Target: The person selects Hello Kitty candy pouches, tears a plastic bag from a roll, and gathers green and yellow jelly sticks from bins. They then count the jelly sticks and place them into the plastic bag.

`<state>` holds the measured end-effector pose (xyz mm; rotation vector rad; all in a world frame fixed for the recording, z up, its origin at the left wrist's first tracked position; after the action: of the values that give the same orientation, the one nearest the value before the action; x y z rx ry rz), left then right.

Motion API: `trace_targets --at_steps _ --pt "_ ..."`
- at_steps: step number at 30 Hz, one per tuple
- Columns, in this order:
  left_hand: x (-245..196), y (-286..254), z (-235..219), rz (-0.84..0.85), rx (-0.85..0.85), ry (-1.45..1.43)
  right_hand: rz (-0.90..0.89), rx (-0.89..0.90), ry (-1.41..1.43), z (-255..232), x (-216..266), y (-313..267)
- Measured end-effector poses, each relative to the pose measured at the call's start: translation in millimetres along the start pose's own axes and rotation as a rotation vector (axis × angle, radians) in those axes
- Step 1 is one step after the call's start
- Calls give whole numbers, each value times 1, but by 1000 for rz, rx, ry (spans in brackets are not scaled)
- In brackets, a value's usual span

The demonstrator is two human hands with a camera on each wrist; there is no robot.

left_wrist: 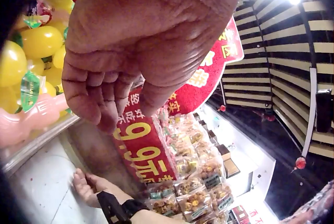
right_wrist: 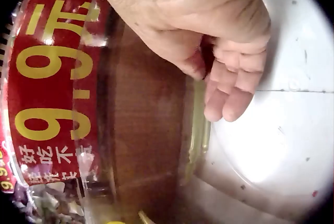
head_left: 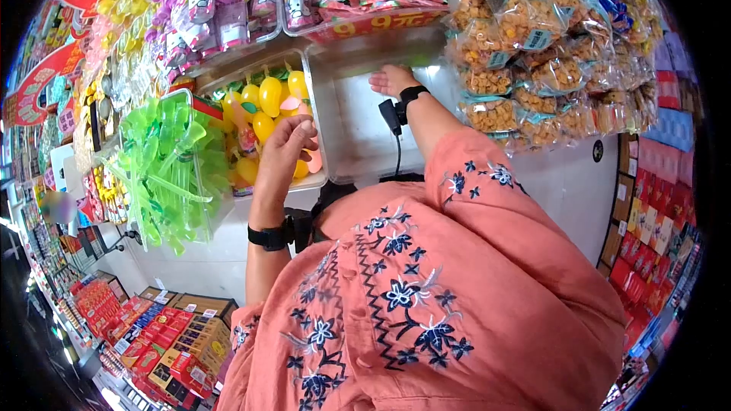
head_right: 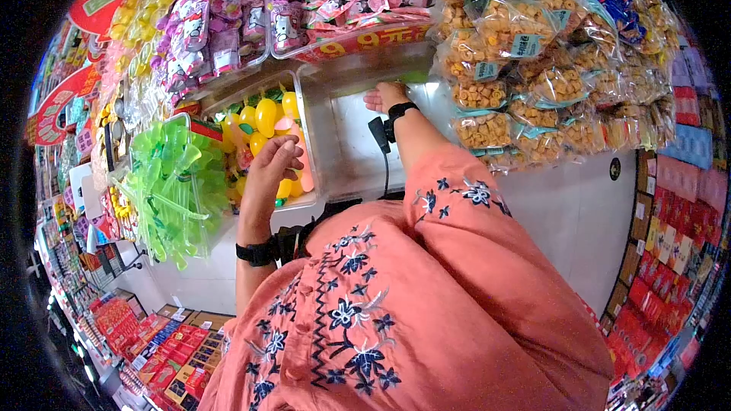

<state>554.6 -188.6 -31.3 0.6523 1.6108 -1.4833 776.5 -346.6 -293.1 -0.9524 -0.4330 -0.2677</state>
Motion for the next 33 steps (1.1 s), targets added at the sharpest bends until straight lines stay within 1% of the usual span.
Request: trace_targets --at_steps 5,9,12,15,18,19,22,23,24,25,27,28,30,33 --pt "-2 -2 3 6 3 0 110 1 -18 6 9 -16" --pt "-5 -3 6 24 15 5 130 60 -146 7 11 -22" --pt "-9 -7 5 52 8 2 1 -25 -168 16 22 -42" --pt "-18 -13 3 90 -23 7 -107 74 -146 39 30 -57" --pt "-30 -28 -7 158 -87 53 -134 131 -161 67 38 -73" --pt "-42 -39 -8 174 -139 85 -148 172 -154 73 41 -75" --pt "-63 -76 -35 337 -380 144 -153 281 -190 90 50 -85" --pt "-75 -93 -41 417 -496 118 -163 298 -221 98 56 -98" --pt "-86 -111 -55 481 -603 262 -195 324 -253 106 59 -108" --pt "-93 -130 -68 511 -727 315 -204 369 -272 112 62 -115" --pt "-102 -162 -95 572 -963 447 -212 398 -308 129 65 -137" --pt "-102 -175 -111 543 -1051 510 -214 409 -336 137 66 -144" --pt "-96 -187 -139 568 -1138 702 -205 464 -363 151 63 -158" --pt "-75 -190 -171 308 -1160 937 -186 509 -415 164 57 -173"
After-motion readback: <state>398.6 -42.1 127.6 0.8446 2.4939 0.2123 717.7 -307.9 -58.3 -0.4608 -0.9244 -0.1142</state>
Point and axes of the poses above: each hand's wrist, its own y-axis towards the middle knuckle, its own z-axis out of the palm, x = y × z, the point moved 5 cm from there along y, towards the middle knuckle, and after that the axes turned 11 degrees about x, right-handed, at the moved point
